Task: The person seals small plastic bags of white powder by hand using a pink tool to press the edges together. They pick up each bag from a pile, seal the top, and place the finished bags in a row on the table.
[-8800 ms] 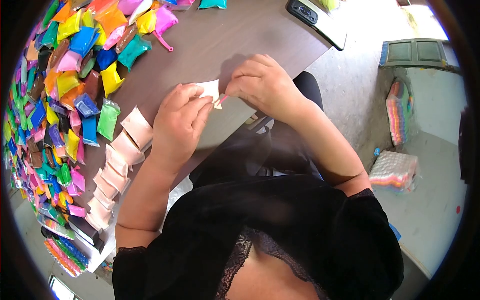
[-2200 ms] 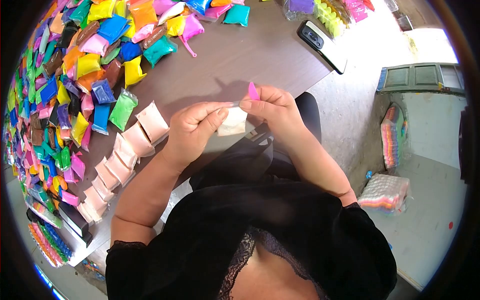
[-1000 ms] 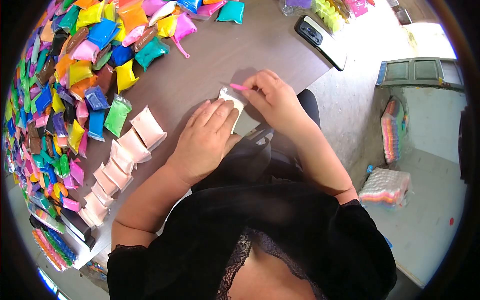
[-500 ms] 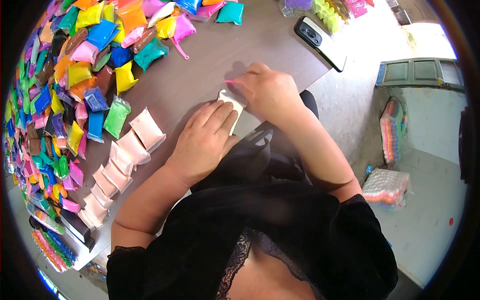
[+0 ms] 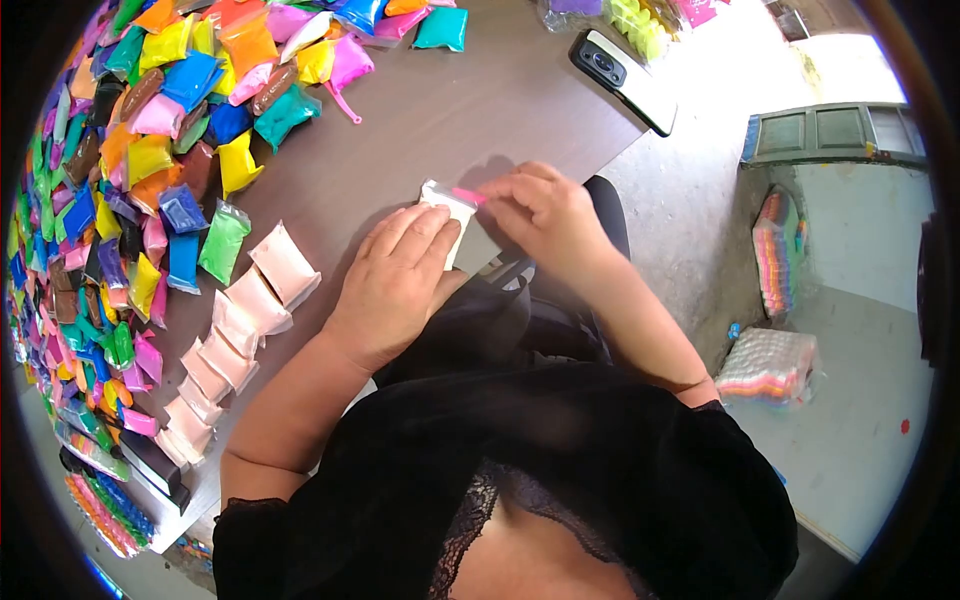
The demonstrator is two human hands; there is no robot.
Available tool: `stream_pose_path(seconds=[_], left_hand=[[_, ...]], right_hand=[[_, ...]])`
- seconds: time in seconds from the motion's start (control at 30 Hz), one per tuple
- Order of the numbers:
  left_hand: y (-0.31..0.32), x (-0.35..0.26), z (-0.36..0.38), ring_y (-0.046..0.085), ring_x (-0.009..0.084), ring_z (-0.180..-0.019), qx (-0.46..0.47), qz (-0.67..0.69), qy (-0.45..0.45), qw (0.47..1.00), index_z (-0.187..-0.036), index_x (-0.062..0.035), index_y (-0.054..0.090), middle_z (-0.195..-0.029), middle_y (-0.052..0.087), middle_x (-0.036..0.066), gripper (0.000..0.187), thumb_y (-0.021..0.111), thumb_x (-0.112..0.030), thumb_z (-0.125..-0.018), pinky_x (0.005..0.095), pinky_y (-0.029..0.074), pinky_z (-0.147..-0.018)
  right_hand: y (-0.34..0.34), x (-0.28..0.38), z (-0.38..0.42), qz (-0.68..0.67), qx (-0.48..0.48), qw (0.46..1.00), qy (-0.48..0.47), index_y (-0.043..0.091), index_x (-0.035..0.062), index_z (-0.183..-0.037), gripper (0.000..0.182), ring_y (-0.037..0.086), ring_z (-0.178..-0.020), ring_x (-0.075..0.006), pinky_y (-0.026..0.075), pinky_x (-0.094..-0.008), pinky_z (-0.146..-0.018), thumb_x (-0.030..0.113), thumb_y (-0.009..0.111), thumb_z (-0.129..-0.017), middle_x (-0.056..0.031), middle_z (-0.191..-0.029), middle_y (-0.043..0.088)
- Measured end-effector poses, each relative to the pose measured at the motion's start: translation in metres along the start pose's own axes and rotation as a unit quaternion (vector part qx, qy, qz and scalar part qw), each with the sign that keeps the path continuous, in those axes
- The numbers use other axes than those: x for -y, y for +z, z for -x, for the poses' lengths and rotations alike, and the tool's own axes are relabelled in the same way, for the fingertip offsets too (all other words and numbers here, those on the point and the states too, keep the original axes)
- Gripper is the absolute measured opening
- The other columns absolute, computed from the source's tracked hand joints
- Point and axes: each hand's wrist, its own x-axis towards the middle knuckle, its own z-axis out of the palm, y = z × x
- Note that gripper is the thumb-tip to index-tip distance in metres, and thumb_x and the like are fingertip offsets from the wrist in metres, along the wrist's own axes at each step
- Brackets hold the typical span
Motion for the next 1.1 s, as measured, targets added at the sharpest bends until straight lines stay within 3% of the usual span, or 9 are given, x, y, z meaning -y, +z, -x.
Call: stream_pose_path(seconds=[0.33,0.4,0.47,0.53,0.63,0.83,0.87,0.93,1.1], left_hand=[[-0.002,-0.002,0.0,0.055,0.0346,-0.121,-0.003,-0.003,0.009,1.0,-0.121,0.0029,0.062,-0.127,0.058,0.015,0.051,0.08,-0.012,-0.076,0.0452,0.046,-0.101],[-0.001,0.0,0.0,0.057,0.0361,-0.118,-0.007,0.021,0.015,1.0,-0.122,0.001,0.062,-0.126,0.059,0.015,0.052,0.081,-0.011,-0.075,0.0455,0.047,-0.1],[-0.001,0.001,0.001,0.06,0.0333,-0.114,-0.03,0.038,0.007,0.999,-0.122,0.0001,0.063,-0.124,0.06,0.014,0.05,0.081,-0.01,-0.077,0.0425,0.049,-0.097],[-0.002,0.003,0.002,0.062,0.0306,-0.11,-0.053,0.057,-0.003,0.997,-0.122,-0.0009,0.063,-0.123,0.061,0.014,0.047,0.081,-0.009,-0.078,0.0395,0.051,-0.094],[-0.003,0.012,0.003,0.065,0.0152,-0.097,-0.077,0.271,-0.103,0.954,-0.119,-0.0007,0.066,-0.118,0.064,0.012,0.033,0.076,-0.008,-0.089,0.0266,0.052,-0.083],[-0.004,0.02,0.009,0.064,0.0147,-0.097,-0.057,0.453,-0.229,0.86,-0.12,0.001,0.065,-0.115,0.067,0.008,0.029,0.071,-0.008,-0.094,0.0281,0.053,-0.086],[-0.004,0.017,0.008,0.064,0.0147,-0.097,-0.057,0.453,-0.229,0.86,-0.12,0.001,0.065,-0.115,0.067,0.008,0.029,0.071,-0.008,-0.094,0.0281,0.053,-0.086],[-0.002,0.01,0.002,0.065,0.0142,-0.095,-0.119,0.653,-0.235,0.71,-0.123,0.002,0.063,-0.108,0.069,0.006,0.032,0.071,-0.009,-0.094,0.0281,0.053,-0.086],[-0.005,0.016,0.005,0.065,0.0099,-0.091,-0.063,0.617,-0.301,0.724,-0.124,0.0017,0.064,-0.103,0.07,0.005,0.035,0.074,-0.012,-0.093,0.0254,0.053,-0.082]], right_hand=[[0.011,-0.006,0.002,0.141,-0.034,0.985,-0.096,0.069,0.0099,-0.092,0.008,0.067,-0.073,-0.0303,0.057,-0.0399,-0.063,0.017,0.068,-0.087,-0.0081,-0.089,0.064],[0.003,-0.009,-0.01,0.185,-0.023,0.982,0.032,0.068,0.0097,-0.093,0.009,0.067,-0.077,-0.03,0.057,-0.0409,-0.064,0.017,0.066,-0.089,-0.0082,-0.09,0.063],[-0.009,-0.002,-0.017,0.142,-0.023,0.988,0.047,0.068,0.0088,-0.099,0.015,0.067,-0.081,-0.0293,0.056,-0.0403,-0.068,0.016,0.07,-0.086,-0.0094,-0.091,0.064],[-0.016,0.012,-0.014,-0.133,0.032,0.985,0.103,0.069,0.0082,-0.105,0.025,0.066,-0.084,-0.0285,0.055,-0.0388,-0.072,0.016,0.076,-0.081,-0.0112,-0.094,0.066],[-0.008,0.019,-0.009,-0.101,0.051,0.992,0.057,0.07,0.0097,-0.111,0.036,0.066,-0.083,-0.0276,0.053,-0.0372,-0.073,0.016,0.081,-0.077,-0.0121,-0.094,0.067],[-0.002,0.024,-0.007,-0.138,0.045,0.987,0.07,0.073,0.0086,-0.105,0.034,0.065,-0.078,-0.0259,0.052,-0.0353,-0.07,0.021,0.084,-0.076,-0.0109,-0.088,0.067],[-0.003,0.028,-0.006,-0.172,0.071,0.975,0.122,0.073,0.0066,-0.101,0.029,0.065,-0.077,-0.0215,0.051,-0.0327,-0.069,0.02,0.084,-0.077,-0.0091,-0.085,0.067],[-0.002,0.032,-0.002,-0.204,0.097,0.959,0.171,0.074,0.0045,-0.096,0.025,0.064,-0.075,-0.0171,0.05,-0.0302,-0.067,0.019,0.085,-0.078,-0.0073,-0.082,0.067],[0.003,0.033,0.005,-0.445,0.129,0.855,0.234,0.073,-0.0003,-0.089,0.019,0.056,-0.073,-0.006,0.045,-0.025,-0.063,0.016,0.082,-0.086,0.0005,-0.079,0.064]])
